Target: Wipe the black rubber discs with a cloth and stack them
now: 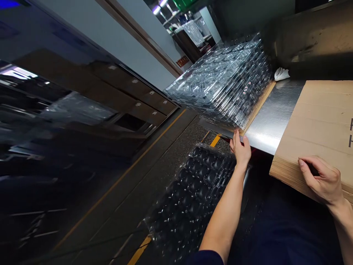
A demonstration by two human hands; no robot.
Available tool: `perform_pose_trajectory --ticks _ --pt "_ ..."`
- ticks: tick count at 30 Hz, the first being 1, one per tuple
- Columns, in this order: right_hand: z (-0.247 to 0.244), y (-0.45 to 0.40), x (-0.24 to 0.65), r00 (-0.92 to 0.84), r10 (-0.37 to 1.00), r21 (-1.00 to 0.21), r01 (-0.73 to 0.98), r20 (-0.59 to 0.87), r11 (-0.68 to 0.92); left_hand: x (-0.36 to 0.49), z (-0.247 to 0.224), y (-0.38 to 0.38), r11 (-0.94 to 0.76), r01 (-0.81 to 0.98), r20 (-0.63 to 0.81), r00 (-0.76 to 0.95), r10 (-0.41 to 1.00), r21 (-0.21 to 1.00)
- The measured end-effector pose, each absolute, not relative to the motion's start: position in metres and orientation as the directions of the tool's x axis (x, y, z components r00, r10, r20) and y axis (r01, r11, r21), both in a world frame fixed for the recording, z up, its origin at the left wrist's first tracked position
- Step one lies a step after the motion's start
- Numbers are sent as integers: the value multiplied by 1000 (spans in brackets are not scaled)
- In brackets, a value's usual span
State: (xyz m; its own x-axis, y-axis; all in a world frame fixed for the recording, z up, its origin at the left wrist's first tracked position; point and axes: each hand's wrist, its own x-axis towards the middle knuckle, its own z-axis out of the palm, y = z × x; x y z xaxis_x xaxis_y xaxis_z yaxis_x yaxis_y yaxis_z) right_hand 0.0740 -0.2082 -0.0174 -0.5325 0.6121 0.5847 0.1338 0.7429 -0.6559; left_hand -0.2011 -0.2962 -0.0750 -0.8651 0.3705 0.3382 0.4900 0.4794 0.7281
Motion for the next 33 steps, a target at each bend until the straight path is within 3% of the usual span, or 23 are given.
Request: perform_pose_trajectory --ticks 4,10,20,33 --pt "-17 -208 74 -532 617 -660 137 579 738 -201 -74 -298 532 529 413 -849 331 661" --pt "-17 -209 74 -529 612 -650 139 589 747 -206 -68 -299 520 624 446 -781 437 584" --pt "-17 -209 74 -525 623 -656 153 580 739 -218 -69 -302 327 658 519 -744 421 678" --pt "-17 -209 74 -530 619 -656 146 580 740 -226 -66 -302 394 771 600 -637 483 501"
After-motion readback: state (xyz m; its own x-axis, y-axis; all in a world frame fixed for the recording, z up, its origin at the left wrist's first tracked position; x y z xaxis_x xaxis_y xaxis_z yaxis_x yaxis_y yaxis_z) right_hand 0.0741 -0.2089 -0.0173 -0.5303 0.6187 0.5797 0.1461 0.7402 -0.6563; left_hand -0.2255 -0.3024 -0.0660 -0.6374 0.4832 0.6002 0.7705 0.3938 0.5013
